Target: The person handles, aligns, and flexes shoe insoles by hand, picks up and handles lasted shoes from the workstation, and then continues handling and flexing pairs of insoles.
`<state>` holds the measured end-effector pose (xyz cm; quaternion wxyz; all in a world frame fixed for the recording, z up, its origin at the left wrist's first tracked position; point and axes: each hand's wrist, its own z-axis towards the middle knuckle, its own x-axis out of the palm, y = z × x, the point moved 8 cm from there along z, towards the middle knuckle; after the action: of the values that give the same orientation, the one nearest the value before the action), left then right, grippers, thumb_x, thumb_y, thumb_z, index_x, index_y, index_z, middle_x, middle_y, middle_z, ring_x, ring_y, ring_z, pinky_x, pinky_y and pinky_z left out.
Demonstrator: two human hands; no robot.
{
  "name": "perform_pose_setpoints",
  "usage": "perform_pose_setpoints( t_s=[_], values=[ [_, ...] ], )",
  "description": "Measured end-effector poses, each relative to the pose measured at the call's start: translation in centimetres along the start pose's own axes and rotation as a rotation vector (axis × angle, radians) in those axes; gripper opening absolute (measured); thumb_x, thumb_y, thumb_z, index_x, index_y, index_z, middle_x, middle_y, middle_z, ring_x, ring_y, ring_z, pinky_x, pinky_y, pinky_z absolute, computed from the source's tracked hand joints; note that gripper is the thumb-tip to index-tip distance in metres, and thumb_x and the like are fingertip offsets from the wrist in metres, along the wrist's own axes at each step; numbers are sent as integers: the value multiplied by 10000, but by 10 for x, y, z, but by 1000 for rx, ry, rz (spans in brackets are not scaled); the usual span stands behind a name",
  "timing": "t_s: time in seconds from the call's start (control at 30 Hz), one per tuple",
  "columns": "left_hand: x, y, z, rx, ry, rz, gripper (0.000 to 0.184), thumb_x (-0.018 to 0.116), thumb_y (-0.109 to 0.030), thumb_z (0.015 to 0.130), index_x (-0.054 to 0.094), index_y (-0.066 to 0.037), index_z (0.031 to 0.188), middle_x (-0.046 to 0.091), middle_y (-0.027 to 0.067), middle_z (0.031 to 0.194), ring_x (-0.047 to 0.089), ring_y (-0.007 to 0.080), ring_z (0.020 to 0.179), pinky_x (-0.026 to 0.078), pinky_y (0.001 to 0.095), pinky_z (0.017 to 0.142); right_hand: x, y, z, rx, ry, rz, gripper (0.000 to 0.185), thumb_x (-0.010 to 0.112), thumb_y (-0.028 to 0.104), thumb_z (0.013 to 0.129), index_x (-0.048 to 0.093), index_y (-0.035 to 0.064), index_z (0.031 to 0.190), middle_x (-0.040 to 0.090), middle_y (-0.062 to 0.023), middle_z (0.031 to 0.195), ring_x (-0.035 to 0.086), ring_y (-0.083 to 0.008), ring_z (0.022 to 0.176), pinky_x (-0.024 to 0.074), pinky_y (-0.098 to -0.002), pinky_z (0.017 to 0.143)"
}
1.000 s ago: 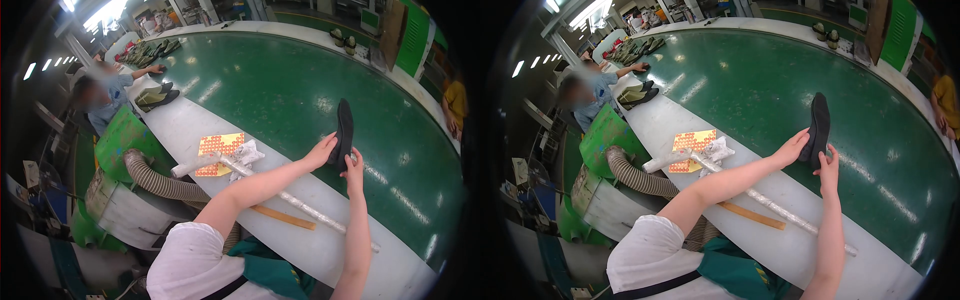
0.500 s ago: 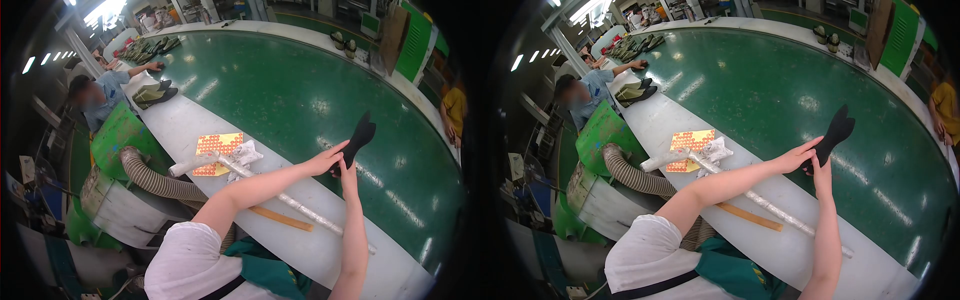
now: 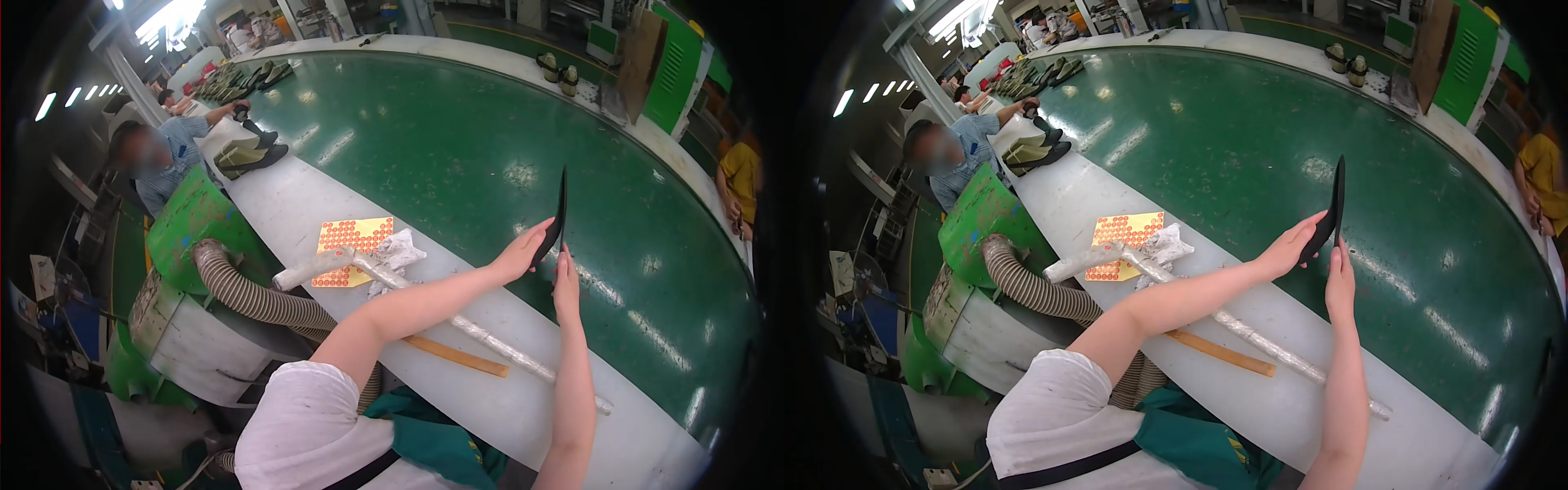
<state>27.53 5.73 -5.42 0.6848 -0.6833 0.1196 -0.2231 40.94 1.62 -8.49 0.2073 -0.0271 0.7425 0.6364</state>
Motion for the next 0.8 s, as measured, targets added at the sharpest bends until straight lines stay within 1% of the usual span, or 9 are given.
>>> perform_pose_setpoints(
  t_s=[0.17, 0.3, 0.47, 0.5, 0.6, 0.63, 0.73, 0.77, 0.8],
  values=[
    [-3, -13, 1, 108, -19, 82, 483, 294, -391, 1001, 328, -153, 1420, 528, -8, 968, 498, 78, 787, 433, 218, 608, -4, -42, 9, 319, 59, 240, 595, 334, 516, 959, 389, 117, 1397, 449, -3, 820, 418, -73, 650, 358, -204, 503],
    [-15, 2, 4, 0, -151, 76, 486, 291, -401, 1000, 336, -145, 1412, 534, -8, 963, 500, 83, 777, 436, 221, 604, -19, 3, 2, -25, -140, 185, 568, 329, 470, 974, 384, 95, 1396, 523, -41, 911, 467, -101, 729, 407, -218, 621],
    [-10, 8, 4, -37, -21, -13, 478, 302, -384, 1001, 355, -126, 1400, 549, 9, 972, 521, 86, 777, 441, 221, 610, -7, -5, 19, -350, -119, -120, 520, 325, 407, 990, 380, 92, 1400, 559, -97, 1093, 503, -139, 867, 402, -235, 808],
    [-4, 4, 3, -11, 12, -22, 474, 305, -379, 1002, 364, -120, 1394, 551, 12, 977, 525, 85, 781, 442, 220, 611, -3, -1, 17, -354, -132, -166, 554, 346, 456, 974, 404, 87, 1383, 557, -76, 990, 500, -127, 782, 424, -236, 698],
    [3, -9, 1, 89, 61, -12, 463, 312, -369, 1003, 387, -106, 1377, 556, 19, 990, 535, 79, 791, 444, 219, 614, -7, -36, 9, 276, 34, 151, 593, 370, 520, 949, 476, 59, 1306, 526, -40, 876, 480, -107, 679, 406, -233, 568],
    [4, -14, 1, 125, 72, -3, 460, 315, -367, 1003, 395, -103, 1372, 557, 21, 994, 538, 77, 795, 444, 219, 615, -8, -42, 10, 304, 34, 246, 609, 370, 571, 927, 510, 66, 1237, 479, -9, 803, 438, -85, 605, 361, -226, 481],
    [1, -11, 3, 101, 24, 11, 473, 317, -382, 1001, 381, -99, 1375, 558, 30, 1051, 553, 88, 821, 450, 220, 621, -10, -42, 13, 267, -30, 339, 578, 352, 561, 936, 507, 78, 1214, 482, -5, 807, 439, -82, 611, 372, -221, 494],
    [-3, -7, 3, 54, -23, 28, 469, 317, -379, 1000, 371, -113, 1383, 556, 31, 1083, 560, 96, 834, 457, 225, 622, -10, -39, 14, 245, -54, 368, 564, 342, 528, 952, 455, 101, 1303, 479, -10, 811, 437, -77, 606, 371, -220, 487],
    [-9, -2, 4, 21, -84, 19, 461, 317, -375, 1000, 368, -130, 1386, 554, 29, 1093, 561, 100, 830, 463, 229, 621, -14, -16, 5, 116, -90, 343, 534, 335, 478, 970, 397, 139, 1377, 515, -32, 877, 484, -91, 680, 419, -234, 557]
  ],
)
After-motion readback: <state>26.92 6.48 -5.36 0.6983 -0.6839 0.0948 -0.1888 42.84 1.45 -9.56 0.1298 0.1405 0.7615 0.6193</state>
